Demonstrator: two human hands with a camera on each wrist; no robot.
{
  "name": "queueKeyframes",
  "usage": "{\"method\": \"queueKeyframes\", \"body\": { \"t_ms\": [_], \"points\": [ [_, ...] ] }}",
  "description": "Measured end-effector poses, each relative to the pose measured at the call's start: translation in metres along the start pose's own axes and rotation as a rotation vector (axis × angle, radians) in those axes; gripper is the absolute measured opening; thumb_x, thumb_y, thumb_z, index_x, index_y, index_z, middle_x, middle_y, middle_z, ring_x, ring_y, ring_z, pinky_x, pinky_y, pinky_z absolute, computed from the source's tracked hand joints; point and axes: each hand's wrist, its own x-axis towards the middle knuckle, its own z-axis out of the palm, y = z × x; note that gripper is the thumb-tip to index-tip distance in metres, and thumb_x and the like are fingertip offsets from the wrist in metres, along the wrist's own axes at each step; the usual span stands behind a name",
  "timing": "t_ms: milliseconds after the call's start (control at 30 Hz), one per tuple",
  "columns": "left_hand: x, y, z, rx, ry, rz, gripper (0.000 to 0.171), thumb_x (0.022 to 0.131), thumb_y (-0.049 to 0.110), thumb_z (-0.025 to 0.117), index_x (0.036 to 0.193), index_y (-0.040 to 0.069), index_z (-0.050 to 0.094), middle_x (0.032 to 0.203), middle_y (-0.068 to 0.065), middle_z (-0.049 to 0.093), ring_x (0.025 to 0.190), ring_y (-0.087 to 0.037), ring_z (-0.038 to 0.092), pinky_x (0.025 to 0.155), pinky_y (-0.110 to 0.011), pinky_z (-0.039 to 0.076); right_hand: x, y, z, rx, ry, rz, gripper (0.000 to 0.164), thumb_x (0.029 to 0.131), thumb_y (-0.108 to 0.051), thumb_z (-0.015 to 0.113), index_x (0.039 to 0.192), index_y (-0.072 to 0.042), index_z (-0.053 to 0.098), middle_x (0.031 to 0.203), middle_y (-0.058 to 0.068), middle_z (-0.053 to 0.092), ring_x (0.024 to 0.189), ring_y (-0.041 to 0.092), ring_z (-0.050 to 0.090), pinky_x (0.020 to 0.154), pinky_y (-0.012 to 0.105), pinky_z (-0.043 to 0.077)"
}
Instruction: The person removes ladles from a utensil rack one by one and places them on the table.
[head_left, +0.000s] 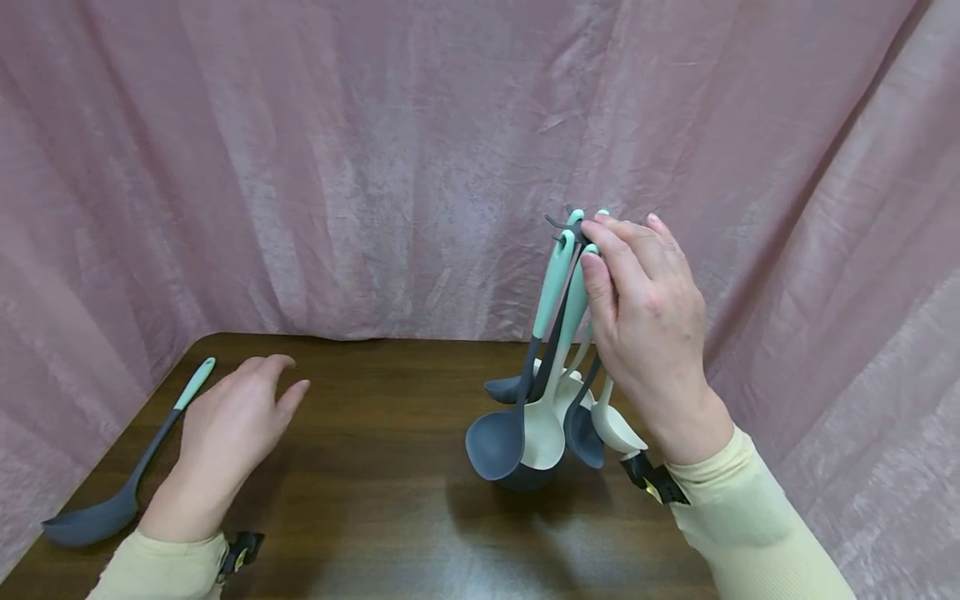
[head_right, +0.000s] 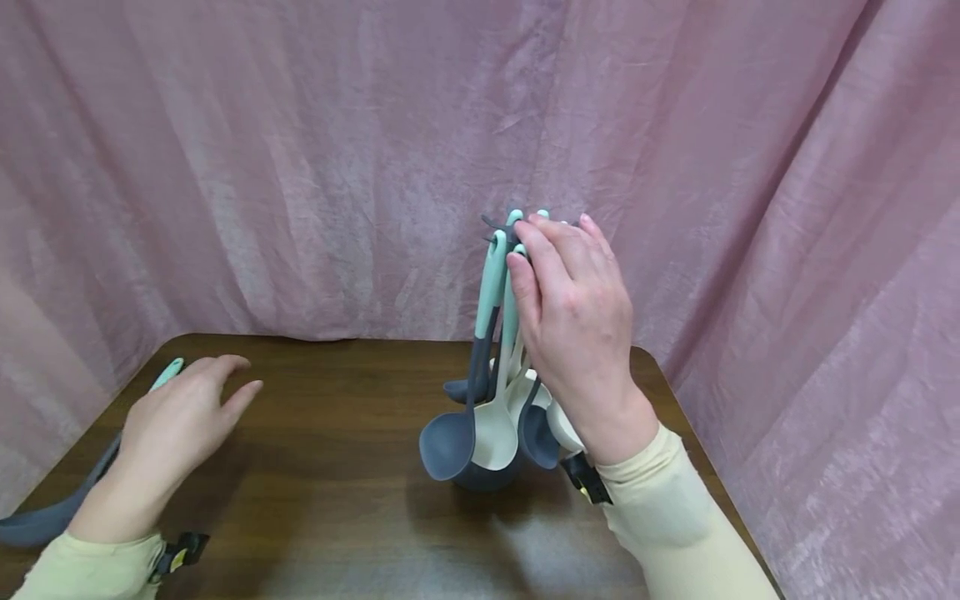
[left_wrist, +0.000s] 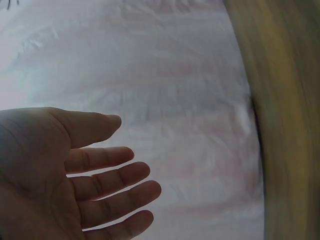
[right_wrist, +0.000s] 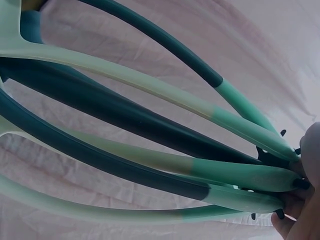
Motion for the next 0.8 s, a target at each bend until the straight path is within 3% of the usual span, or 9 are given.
{"method": "queueKeyframes", "body": {
  "t_ms": [367,800],
  "points": [
    [0.005,0.063,0.003,-0.105,0.028,0.103,0.027,0.101,0.023,0.083,0.122,0.008,0.076,0.119,-0.01,0.078,0.088,-0.032,0.076,0.063,-0.054,0.059,0.001,0.001,0.002,0.006,0.012,-0.008,0.038,0.117,-0.026,0.054,0.136,0.001,0.074,0.135,0.019,0.074,0.127,0.037,0.069,0.127,0.046,0.035],
    [0.016,0.111,0.004,-0.189,0.033,0.148,0.029,0.101,0.026,0.084,0.126,0.011,0.076,0.125,-0.006,0.078,0.094,-0.028,0.077,0.066,-0.05,0.06,-0.001,0.003,0.006,0.037,0.059,0.008,0.032,0.114,-0.021,0.06,0.134,-0.001,0.076,0.132,0.016,0.076,0.126,0.036,0.07,0.127,0.047,0.036]
  ]
}}
